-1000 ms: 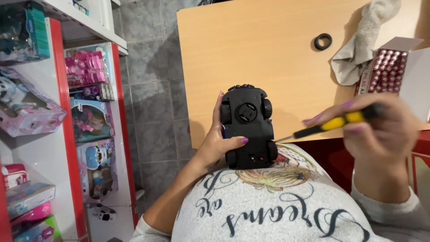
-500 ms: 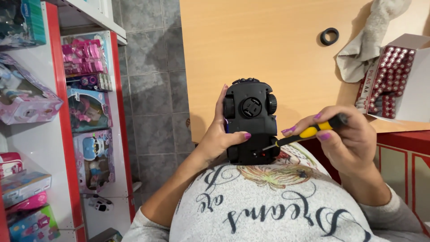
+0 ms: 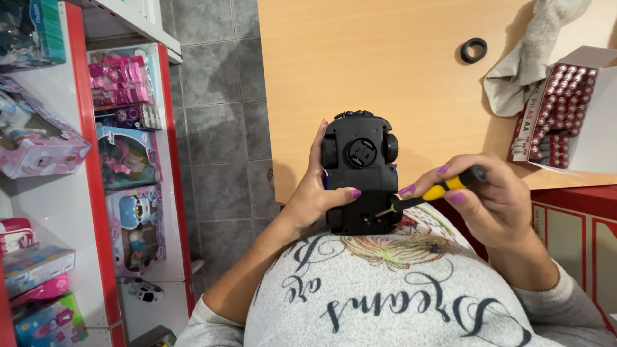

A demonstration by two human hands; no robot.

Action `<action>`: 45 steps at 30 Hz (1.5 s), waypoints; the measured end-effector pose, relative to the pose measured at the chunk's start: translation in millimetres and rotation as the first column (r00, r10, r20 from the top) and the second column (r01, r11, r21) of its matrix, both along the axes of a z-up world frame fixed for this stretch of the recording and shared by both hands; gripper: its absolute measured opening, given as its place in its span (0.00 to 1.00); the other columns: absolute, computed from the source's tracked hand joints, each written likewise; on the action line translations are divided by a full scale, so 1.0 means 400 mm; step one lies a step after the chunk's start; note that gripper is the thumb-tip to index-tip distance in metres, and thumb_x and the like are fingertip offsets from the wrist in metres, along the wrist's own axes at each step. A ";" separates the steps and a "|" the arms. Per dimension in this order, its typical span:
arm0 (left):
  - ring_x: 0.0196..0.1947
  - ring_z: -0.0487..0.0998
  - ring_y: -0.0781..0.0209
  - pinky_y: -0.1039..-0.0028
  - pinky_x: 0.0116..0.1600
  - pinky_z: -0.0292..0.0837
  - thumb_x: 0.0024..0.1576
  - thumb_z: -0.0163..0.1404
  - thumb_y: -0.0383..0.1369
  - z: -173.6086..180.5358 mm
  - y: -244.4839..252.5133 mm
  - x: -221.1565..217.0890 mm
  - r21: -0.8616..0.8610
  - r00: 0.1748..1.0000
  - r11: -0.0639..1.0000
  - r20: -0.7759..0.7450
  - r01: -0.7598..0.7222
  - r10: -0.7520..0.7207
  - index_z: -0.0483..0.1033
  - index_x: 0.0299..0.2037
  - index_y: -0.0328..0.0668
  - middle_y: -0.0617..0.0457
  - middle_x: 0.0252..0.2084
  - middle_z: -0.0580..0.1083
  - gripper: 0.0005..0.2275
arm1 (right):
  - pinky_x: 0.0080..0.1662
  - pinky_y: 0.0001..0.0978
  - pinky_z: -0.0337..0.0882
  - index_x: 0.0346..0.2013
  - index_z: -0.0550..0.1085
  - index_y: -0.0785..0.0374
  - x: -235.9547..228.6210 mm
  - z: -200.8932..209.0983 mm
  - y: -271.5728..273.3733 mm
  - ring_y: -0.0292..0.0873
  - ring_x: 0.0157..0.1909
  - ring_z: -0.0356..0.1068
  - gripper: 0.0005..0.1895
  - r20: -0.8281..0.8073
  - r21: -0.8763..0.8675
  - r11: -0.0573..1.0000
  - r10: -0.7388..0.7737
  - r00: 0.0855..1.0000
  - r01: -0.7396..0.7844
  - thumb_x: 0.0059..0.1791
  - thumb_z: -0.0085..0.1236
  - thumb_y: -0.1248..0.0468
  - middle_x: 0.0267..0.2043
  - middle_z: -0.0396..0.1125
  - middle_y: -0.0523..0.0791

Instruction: The person inserts batteries into a purple toy car and tests its flashing lights. They then close the battery compartment and use a screwdriver to tighten the screws on the bottom of the car.

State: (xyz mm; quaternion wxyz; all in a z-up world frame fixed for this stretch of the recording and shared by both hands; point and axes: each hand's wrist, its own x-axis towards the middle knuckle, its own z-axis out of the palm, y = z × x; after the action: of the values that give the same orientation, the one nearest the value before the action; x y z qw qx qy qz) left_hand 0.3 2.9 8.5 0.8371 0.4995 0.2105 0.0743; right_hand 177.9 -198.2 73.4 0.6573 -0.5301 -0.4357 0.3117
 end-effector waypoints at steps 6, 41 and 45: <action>0.69 0.64 0.54 0.62 0.70 0.63 0.51 0.60 0.28 -0.016 -0.001 0.000 0.034 1.000 0.999 0.001 -0.003 0.003 0.30 0.77 0.62 0.47 0.76 0.55 0.52 | 0.53 0.43 0.85 0.51 0.62 0.69 -0.005 0.000 -0.003 0.56 0.46 0.81 0.10 -0.026 -0.009 1.000 -0.008 1.000 0.008 0.57 0.44 0.67 0.43 0.74 0.61; 0.70 0.62 0.55 0.61 0.69 0.66 0.51 0.60 0.27 -0.031 -0.014 -0.001 0.034 0.999 0.999 0.041 -0.004 0.003 0.31 0.77 0.61 0.48 0.78 0.51 0.51 | 0.23 0.20 0.64 0.30 0.75 0.53 -0.044 0.106 0.003 0.26 0.23 0.70 0.06 0.648 -0.380 0.900 0.093 0.756 0.214 0.46 0.64 0.58 0.40 0.78 0.32; 0.70 0.63 0.54 0.58 0.70 0.66 0.52 0.60 0.27 -0.046 -0.013 -0.003 0.087 0.996 0.996 0.084 -0.033 0.026 0.30 0.77 0.61 0.45 0.78 0.52 0.51 | 0.39 0.29 0.81 0.31 0.73 0.66 -0.068 0.237 0.023 0.40 0.33 0.79 0.12 0.786 -0.062 0.995 0.001 0.618 0.077 0.43 0.70 0.66 0.33 0.76 0.49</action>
State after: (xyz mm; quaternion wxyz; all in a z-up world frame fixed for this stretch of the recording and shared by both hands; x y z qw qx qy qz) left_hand -1.0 -2.1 -10.1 0.8209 0.5294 0.1796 0.1165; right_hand 150.7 -188.8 168.2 0.3833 -0.6508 -0.6531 0.0542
